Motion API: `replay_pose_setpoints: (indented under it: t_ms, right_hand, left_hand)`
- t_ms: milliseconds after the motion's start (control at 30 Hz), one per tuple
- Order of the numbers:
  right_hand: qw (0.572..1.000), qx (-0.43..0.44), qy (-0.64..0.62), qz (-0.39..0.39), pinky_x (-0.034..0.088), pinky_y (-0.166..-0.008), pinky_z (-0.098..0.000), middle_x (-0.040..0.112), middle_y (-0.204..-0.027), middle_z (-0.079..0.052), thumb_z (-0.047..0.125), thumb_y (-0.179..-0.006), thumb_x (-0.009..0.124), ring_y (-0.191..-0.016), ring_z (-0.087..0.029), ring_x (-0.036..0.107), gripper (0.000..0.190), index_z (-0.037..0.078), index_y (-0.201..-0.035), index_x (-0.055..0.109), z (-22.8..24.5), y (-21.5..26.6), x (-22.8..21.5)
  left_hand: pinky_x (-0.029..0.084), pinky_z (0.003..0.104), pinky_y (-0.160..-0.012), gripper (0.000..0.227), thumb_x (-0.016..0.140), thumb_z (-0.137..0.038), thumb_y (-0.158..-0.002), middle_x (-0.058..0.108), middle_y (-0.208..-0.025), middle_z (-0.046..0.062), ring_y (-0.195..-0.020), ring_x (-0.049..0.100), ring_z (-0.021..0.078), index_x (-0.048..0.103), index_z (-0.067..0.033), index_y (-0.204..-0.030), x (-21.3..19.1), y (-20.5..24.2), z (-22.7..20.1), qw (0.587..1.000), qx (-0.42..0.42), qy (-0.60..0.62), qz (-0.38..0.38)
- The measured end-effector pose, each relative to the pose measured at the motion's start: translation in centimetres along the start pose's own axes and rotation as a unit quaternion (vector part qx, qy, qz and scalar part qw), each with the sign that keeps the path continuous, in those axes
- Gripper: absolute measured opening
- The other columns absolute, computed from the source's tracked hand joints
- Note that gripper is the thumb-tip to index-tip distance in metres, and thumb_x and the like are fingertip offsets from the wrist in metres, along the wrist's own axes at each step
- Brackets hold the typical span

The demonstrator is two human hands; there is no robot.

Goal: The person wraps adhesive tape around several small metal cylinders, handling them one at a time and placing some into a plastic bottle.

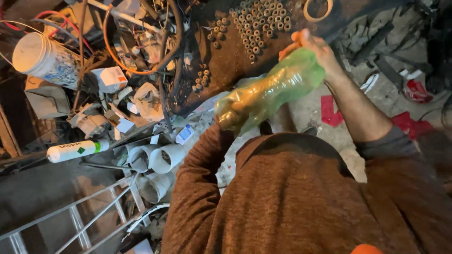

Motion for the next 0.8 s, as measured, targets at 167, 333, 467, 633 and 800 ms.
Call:
replay_pose_setpoints:
  t_ms: [167, 333, 467, 633, 800]
  right_hand:
    - [0.973, -0.124, 0.085, 0.178, 0.054, -0.102, -0.0347, 0.063, -0.134, -0.009, 0.060, -0.098, 0.058, -0.124, -0.018, 0.063, 0.075, 0.007, -0.148, 0.040, 8.2, 3.5, 8.5]
    - [0.973, -0.109, 0.200, 0.026, 0.049, -0.109, -0.0304, 0.066, -0.131, -0.004, 0.024, -0.093, 0.082, -0.124, -0.014, 0.061, 0.066, -0.001, -0.147, 0.053, 6.8, 3.4, 4.9]
    - [0.970, -0.123, 0.209, 0.014, 0.048, -0.112, -0.0309, 0.064, -0.136, -0.004, 0.023, -0.089, 0.084, -0.127, -0.013, 0.060, 0.074, 0.000, -0.151, 0.050, 6.8, 3.8, 3.5]
    - [0.956, -0.151, 0.250, 0.012, 0.050, -0.116, -0.0360, 0.057, -0.142, -0.006, 0.035, -0.086, 0.083, -0.134, -0.019, 0.056, 0.093, 0.004, -0.160, 0.035, 8.9, 4.7, 3.2]
    - [0.945, -0.088, 0.302, 0.092, 0.045, -0.112, -0.0361, 0.056, -0.138, -0.005, 0.033, -0.089, 0.058, -0.131, -0.020, 0.053, 0.063, 0.003, -0.144, 0.050, 8.7, 2.3, 2.7]
  left_hand:
    - [0.044, 0.036, -0.119, 0.039, 0.047, -0.014, -0.120, 0.052, -0.153, 0.016, -0.139, 0.053, 0.0229, 0.044, -0.0007, -0.157, -0.2, -0.7, -2.0, 0.999, 0.014, 0.031, -0.029]
    - [0.046, 0.036, -0.117, 0.038, 0.048, -0.013, -0.121, 0.054, -0.151, 0.016, -0.137, 0.055, 0.0231, 0.044, -0.0001, -0.157, 0.5, -1.6, -4.5, 0.996, 0.032, 0.065, -0.049]
    - [0.047, 0.036, -0.116, 0.038, 0.049, -0.012, -0.121, 0.055, -0.150, 0.016, -0.135, 0.056, 0.0233, 0.045, 0.0004, -0.156, 1.3, -2.4, -6.0, 0.993, 0.039, 0.094, -0.063]
    - [0.048, 0.036, -0.114, 0.037, 0.050, -0.010, -0.121, 0.056, -0.148, 0.017, -0.133, 0.057, 0.0235, 0.045, 0.0010, -0.155, 3.3, -3.1, -8.2, 0.987, 0.043, 0.130, -0.082]
    - [0.047, 0.036, -0.116, 0.039, 0.050, -0.014, -0.120, 0.055, -0.149, 0.016, -0.134, 0.057, 0.0240, 0.044, -0.0001, -0.156, 5.3, -3.7, -9.6, 0.986, 0.040, 0.146, -0.073]
Point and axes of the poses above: each hand's wrist, its own y-axis away from the middle knuckle, its own x-axis out of the palm, z = x × y, the point moved 10 cm from there along -y, towards the middle knuckle
